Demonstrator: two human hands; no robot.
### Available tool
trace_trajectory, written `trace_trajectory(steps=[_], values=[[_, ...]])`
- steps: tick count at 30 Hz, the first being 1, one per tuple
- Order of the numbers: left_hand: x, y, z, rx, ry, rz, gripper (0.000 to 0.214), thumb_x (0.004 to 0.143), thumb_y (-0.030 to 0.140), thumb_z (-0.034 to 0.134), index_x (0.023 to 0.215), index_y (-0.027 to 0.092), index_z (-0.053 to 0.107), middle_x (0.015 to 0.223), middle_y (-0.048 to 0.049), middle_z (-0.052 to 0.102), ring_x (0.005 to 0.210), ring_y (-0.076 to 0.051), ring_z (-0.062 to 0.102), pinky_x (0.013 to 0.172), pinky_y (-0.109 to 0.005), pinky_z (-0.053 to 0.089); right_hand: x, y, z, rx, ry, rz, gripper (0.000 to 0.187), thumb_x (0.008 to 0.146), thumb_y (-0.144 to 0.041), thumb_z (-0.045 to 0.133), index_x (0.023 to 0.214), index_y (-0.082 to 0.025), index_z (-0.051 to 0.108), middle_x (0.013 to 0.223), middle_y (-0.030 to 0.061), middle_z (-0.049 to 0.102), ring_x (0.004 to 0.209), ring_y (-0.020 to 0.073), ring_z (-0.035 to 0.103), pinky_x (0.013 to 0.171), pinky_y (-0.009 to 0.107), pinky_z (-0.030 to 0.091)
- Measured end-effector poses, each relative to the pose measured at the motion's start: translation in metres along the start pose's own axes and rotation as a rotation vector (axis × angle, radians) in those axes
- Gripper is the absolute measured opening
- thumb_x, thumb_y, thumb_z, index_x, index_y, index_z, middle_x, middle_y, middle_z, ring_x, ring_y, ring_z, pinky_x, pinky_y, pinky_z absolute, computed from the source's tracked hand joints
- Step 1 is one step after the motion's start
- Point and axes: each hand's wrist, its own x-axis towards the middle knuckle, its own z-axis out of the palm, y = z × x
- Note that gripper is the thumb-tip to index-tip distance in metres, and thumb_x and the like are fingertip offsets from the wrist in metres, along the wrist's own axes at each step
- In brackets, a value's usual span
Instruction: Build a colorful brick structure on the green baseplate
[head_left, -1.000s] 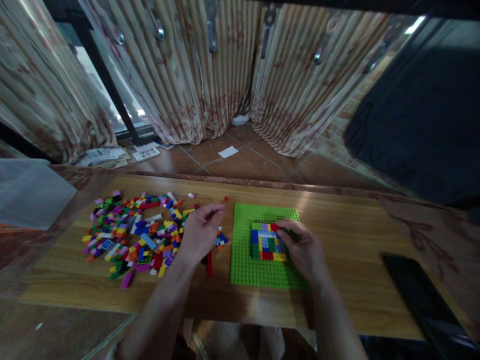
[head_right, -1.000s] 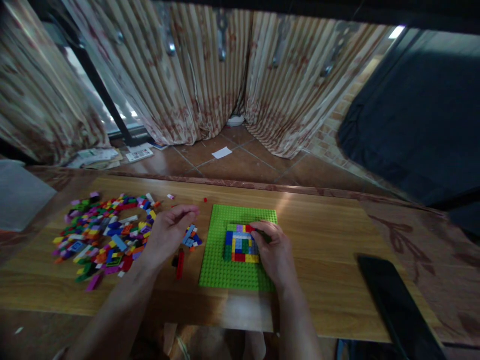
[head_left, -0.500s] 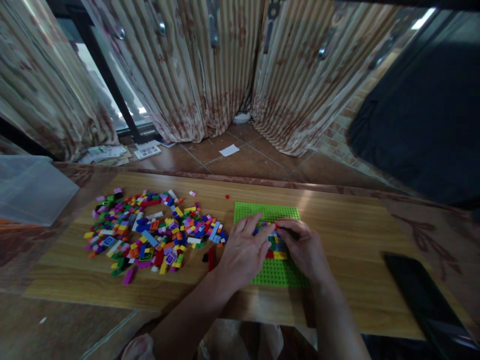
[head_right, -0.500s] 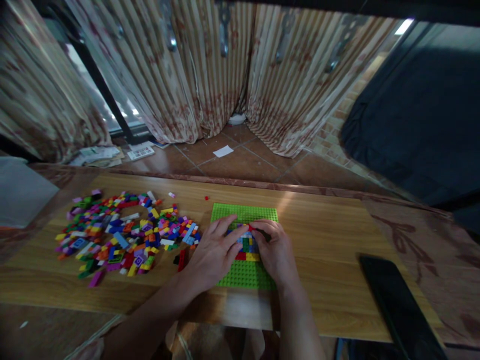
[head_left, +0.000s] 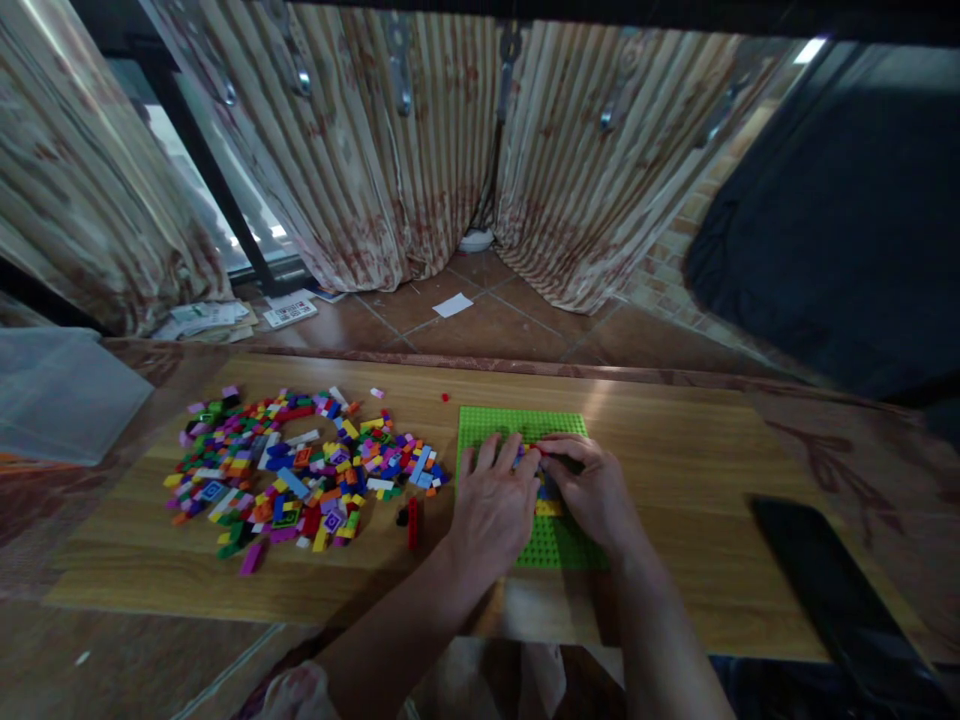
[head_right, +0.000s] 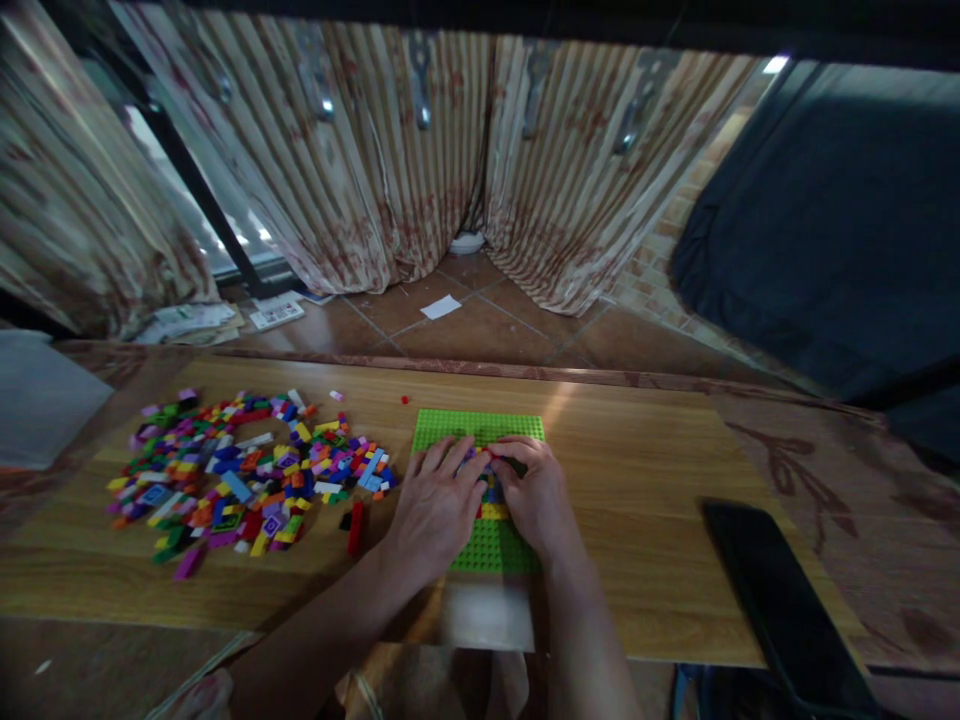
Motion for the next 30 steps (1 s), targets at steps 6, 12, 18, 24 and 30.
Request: trace_trajectory(steps=[6, 12, 18, 24, 30], values=[[-0.003, -0.003, 0.003, -0.054, 0.007, -0.005, 0.036, 0.094, 0.027, 0.044, 0.128, 0.026, 0.054, 0.141, -0.0068, 0.051, 0.13, -0.031, 0.042, 0.103, -0.055, 0.038, -0.001, 0.006, -0.006, 0.089, -0.037, 0.011, 0.019, 0.077, -0.034, 0.067, 0.091, -0.025, 0.075, 0.103, 0.0057, 0.071, 0.098, 0.021, 0.064, 0.092, 0.042, 0.049], [-0.003, -0.009, -0.001, -0.145, 0.009, -0.004, 0.039, 0.091, 0.024, 0.05, 0.129, 0.026, 0.057, 0.142, -0.0101, 0.049, 0.129, -0.03, 0.044, 0.106, -0.052, 0.038, 0.0, -0.004, -0.009, 0.333, 0.239, 0.253, 0.032, 0.069, -0.037, 0.072, 0.095, -0.019, 0.075, 0.088, 0.0063, 0.074, 0.077, 0.0194, 0.066, 0.072, 0.036, 0.053], [0.001, -0.029, -0.03, -0.445, 0.246, -0.089, 0.033, 0.094, 0.027, 0.046, 0.122, 0.021, 0.062, 0.131, -0.0098, 0.06, 0.122, -0.023, 0.053, 0.106, -0.042, 0.042, 0.002, -0.027, -0.009, 0.28, 0.446, 0.295, 0.026, 0.067, -0.035, 0.074, 0.086, -0.018, 0.076, 0.083, 0.0076, 0.075, 0.074, 0.0194, 0.067, 0.07, 0.035, 0.053], [0.007, -0.083, -0.066, -0.901, 0.636, -0.46, 0.024, 0.087, 0.029, 0.055, 0.099, 0.016, 0.07, 0.099, -0.0075, 0.072, 0.093, -0.019, 0.066, 0.086, -0.033, 0.051, -0.028, -0.074, 0.023, 0.175, 0.206, 0.125, 0.024, 0.077, -0.04, 0.07, 0.092, -0.021, 0.074, 0.087, 0.0049, 0.074, 0.074, 0.0175, 0.067, 0.068, 0.032, 0.053], [0.003, -0.104, -0.083, -1.316, 0.731, -0.654, 0.017, 0.075, 0.027, 0.065, 0.083, 0.014, 0.07, 0.087, -0.0049, 0.073, 0.083, -0.014, 0.067, 0.074, -0.025, 0.051, -0.06, -0.114, 0.071, -0.043, -0.259, -0.037, 0.022, 0.084, -0.036, 0.064, 0.1, -0.023, 0.07, 0.09, 0.003, 0.072, 0.075, 0.0166, 0.067, 0.069, 0.029, 0.051]])
